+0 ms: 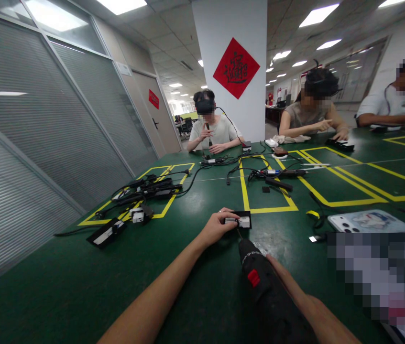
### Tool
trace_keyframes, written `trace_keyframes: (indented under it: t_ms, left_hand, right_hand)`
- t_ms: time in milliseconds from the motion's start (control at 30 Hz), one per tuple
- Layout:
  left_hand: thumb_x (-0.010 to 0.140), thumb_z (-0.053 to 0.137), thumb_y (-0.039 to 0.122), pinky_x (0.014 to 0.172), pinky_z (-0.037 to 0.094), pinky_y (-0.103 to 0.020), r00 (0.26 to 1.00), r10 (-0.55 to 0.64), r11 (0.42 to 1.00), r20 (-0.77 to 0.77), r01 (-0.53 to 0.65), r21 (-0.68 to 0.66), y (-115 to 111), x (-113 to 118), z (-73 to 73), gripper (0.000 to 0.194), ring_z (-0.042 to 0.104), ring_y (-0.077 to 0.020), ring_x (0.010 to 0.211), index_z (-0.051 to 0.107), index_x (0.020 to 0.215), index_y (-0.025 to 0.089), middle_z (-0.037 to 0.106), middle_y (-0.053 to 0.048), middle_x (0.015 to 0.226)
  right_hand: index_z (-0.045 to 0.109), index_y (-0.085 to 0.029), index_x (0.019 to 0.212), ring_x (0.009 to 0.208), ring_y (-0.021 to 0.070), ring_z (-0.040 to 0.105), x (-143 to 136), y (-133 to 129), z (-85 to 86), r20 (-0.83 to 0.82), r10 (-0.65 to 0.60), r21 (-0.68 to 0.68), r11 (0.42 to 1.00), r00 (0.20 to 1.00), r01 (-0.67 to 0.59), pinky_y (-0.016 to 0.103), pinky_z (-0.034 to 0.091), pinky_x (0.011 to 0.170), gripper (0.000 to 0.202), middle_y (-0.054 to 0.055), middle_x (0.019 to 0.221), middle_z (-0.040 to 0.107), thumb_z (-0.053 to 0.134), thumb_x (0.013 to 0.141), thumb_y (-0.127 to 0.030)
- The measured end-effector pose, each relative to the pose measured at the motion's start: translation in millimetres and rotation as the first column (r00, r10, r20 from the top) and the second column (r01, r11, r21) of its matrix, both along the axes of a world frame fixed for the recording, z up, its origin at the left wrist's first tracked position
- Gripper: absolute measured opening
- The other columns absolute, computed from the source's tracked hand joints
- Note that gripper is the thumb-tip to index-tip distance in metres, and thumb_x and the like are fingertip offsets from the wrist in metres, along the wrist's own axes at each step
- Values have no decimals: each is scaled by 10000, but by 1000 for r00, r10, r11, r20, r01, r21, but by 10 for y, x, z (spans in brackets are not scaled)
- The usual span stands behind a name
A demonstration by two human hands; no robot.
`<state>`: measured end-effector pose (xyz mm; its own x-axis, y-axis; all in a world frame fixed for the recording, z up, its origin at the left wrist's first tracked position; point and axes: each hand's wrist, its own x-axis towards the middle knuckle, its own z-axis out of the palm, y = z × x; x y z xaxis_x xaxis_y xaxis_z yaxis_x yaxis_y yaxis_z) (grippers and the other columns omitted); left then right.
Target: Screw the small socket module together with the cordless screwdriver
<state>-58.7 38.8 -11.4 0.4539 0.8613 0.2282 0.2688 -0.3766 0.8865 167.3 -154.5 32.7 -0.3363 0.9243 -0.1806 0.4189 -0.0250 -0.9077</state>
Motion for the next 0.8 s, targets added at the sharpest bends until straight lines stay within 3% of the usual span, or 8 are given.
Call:
trace_keyframes:
  t_ms: [100, 300, 800]
  left_hand:
    - [761, 670, 274, 921, 428, -321, 1000, 1, 1000, 9, -1, 1, 3, -2, -10, 241, 573, -213, 1017, 723, 970, 169, 587, -92, 1091]
    - [767, 664, 273, 916, 432, -319, 1000, -1, 1000, 8, 1, 4, 1, -4, -14, 236, 573, -210, 1013, 724, 973, 176, 586, -90, 1094]
    - [767, 669, 286, 919, 429, -326, 1000, -12, 1000, 18, 12, -5, 12, -8, -26, 252, 568, -212, 1023, 718, 986, 171, 573, -93, 1102]
  right_hand:
    - [196, -249, 1475, 1133, 279, 588, -23, -8, 130, 123, 1, -23, 1000, 992, 1, 324, 482, 903, 770, 23, 1308, 565, 499, 767, -214]
    - [163, -243, 1481, 1139, 285, 585, -50, -17, 272, 148, 18, -51, 999, 989, -10, 328, 475, 905, 811, 42, 1318, 556, 517, 754, -177]
    - [203, -273, 1471, 1125, 258, 599, -51, -31, 213, 136, -32, -20, 999, 990, 35, 284, 481, 880, 783, 24, 1297, 575, 508, 759, -162]
